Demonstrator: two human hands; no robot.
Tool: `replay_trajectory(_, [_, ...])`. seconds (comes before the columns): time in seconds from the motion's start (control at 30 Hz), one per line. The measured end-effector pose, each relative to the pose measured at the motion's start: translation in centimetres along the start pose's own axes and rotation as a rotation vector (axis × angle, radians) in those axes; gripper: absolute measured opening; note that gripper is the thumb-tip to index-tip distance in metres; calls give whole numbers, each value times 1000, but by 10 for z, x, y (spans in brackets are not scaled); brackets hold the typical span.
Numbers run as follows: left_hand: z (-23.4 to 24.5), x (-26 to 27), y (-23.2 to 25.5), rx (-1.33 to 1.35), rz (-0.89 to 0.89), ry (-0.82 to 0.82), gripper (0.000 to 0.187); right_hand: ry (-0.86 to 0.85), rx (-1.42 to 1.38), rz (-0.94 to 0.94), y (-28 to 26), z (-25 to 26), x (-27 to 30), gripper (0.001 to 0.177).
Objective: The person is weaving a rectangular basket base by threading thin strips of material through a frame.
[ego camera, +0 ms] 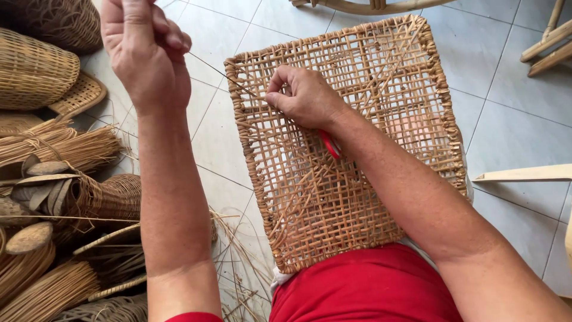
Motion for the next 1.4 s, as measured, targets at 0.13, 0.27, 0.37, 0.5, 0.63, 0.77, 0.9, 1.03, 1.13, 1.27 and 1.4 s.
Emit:
replay_trajectory(0.13, [6,12,-9,-50,49,52,25,1,16,-53,-5,-5,-1,8])
replay_trajectory(0.27, [-9,45,-21,-386,97,-130,24,25,91,-37,0,-6,-5,10])
replay_trajectory(0.37, [-15,57,-24,-561,47,-194,17,-4,37,-91,-2,-4,-3,12])
replay_trajectory(0.5, [-16,44,-20,-549,-30,-240,10,-41,-42,-115,5,-6,-10,15])
replay_trajectory(0.63, [-50,42,-19,-488,-70,-283,10,-37,-242,-230,-11,5,4,17])
replay_trajectory(0.77, [-86,64,-7,-642,-60,-520,24,-42,-273,-291,-28,0,22,13])
replay_trajectory(0.9, [-27,24,-11,-606,-8,-328,8,-4,-182,-252,-21,6,22,12])
replay_trajectory(1.03, [7,34,-47,-572,161,-83,10,-59,-82,-248,-20,2,18,8])
replay_trajectory(1.13, [28,47,-65,-454,453,178,15,-47,65,-149,-10,-2,6,12])
replay_trajectory(1.27, [36,57,-72,-274,468,234,17,-59,0,-149,-9,0,8,13])
replay_trajectory(1.4, [41,54,-70,-246,411,211,21,-38,28,-81,-2,0,5,13])
Point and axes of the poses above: each hand's wrist, its own x-axis away from the middle knuckle, its own z-axis out of the back of the hand, y = z × x, the point moved 5 cm from there along -x, towards the middle knuckle, and after that the axes turned 5 degrees about -z, right-handed, at the moved point
